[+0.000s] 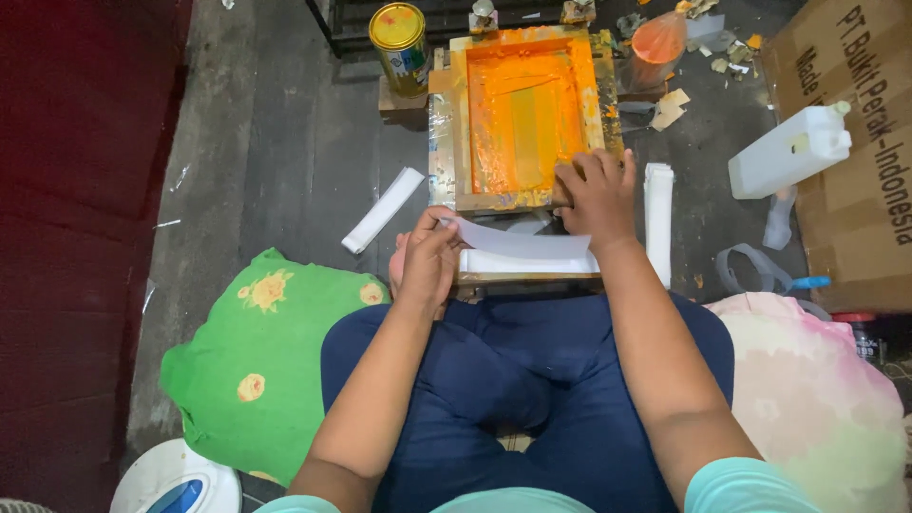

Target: Manual screen printing of orange ink onto white labels using a squeegee and a screen frame.

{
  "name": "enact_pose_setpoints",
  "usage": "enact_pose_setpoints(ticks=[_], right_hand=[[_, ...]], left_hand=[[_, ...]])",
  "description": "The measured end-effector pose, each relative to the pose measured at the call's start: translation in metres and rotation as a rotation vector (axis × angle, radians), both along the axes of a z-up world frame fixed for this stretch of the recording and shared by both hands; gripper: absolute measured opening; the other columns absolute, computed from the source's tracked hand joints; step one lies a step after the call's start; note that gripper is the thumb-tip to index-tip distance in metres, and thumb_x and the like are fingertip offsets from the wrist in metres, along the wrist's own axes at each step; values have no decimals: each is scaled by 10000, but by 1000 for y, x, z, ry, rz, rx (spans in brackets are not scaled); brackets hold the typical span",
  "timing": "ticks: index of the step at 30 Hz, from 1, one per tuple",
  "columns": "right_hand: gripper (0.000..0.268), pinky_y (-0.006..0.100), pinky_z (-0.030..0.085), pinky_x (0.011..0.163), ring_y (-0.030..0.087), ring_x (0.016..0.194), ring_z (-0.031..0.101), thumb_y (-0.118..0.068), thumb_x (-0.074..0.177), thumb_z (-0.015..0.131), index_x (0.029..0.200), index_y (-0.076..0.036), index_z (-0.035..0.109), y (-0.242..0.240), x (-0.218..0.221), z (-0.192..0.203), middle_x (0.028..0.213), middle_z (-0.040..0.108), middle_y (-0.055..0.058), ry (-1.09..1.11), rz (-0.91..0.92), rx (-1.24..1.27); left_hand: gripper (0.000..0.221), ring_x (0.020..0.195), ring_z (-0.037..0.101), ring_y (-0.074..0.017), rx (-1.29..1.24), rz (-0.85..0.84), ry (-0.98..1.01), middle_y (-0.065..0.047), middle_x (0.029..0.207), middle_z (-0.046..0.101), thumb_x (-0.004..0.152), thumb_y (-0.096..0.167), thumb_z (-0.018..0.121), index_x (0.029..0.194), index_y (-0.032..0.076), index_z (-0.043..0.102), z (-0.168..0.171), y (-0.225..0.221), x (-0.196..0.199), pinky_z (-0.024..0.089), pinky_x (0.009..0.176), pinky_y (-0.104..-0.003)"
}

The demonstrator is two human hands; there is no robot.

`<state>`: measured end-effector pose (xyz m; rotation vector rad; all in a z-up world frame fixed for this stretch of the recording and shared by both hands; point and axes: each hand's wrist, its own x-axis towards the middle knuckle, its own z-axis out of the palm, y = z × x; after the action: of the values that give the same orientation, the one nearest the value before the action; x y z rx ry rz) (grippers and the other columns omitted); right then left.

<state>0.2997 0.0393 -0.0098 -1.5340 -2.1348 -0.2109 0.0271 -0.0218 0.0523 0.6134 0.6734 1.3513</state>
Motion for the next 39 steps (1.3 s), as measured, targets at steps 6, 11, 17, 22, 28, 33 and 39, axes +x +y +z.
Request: enact_pose_setpoints(ticks=[6, 11, 17, 22, 28, 33, 39], right_hand=[[706, 707, 56, 1209, 502, 1490, 311, -192, 784, 815, 1450, -145, 589, -48, -50, 75, 1488, 503, 260, 149, -3, -296], [801, 599, 396, 1110, 470, 1271, 568, -421, 796, 845, 1475, -104, 560, -92, -84, 53, 1341, 619, 237, 628, 128, -325], [565, 425, 525, 1008, 286, 1121, 698, -368, 955, 710, 1467, -158, 598, -92, -104, 42, 1185, 714, 140, 954, 168, -460], [480, 422, 554, 923, 216, 991, 715, -318, 1034, 616, 1460, -101, 586, -89, -108, 46, 1076, 736, 113, 1121, 235, -449], [431, 328, 573, 819, 156, 868, 708, -233, 1025, 623, 1423, -67, 606, -89, -108, 37, 986, 751, 97, 1146, 263, -381], [389, 246, 551, 643, 108, 642, 634, -191, 1018, 614, 1379, -46, 623, -91, -111, 51, 671, 663, 52, 1191, 263, -408], [350, 230, 518, 567, 112, 544, 593, -151, 1014, 592, 1325, 3, 641, -88, -110, 40, 602, 641, 64, 1268, 303, -405]], left_hand=[[110, 753, 739, -150, -116, -18, -123, -51, 851, 715, 949, 59, 631, 1038, 116, 598, -13, 10, -9, 559, 768, -267], [80, 758, 747, -163, -159, -28, -78, -68, 851, 734, 963, 95, 635, 1036, 122, 616, -27, 17, -6, 552, 767, -266], [234, 761, 734, -141, -189, -58, 129, -72, 890, 752, 1021, 195, 616, 1209, 77, 690, -36, 17, 5, 537, 826, -257], [344, 769, 715, -106, -161, -71, 217, -65, 890, 758, 992, 241, 680, 1283, 61, 715, -28, 12, 10, 550, 854, -251], [277, 758, 739, -137, -157, -168, 262, -76, 874, 775, 973, 274, 715, 1130, 56, 783, -48, 10, 10, 591, 807, -281], [211, 730, 718, -99, -108, -260, 281, -49, 771, 755, 965, 259, 728, 960, 67, 812, -46, 5, 10, 601, 768, -268], [194, 772, 686, -90, -95, -270, 272, -45, 783, 744, 948, 223, 736, 922, 44, 807, -23, -1, 15, 579, 775, -250]])
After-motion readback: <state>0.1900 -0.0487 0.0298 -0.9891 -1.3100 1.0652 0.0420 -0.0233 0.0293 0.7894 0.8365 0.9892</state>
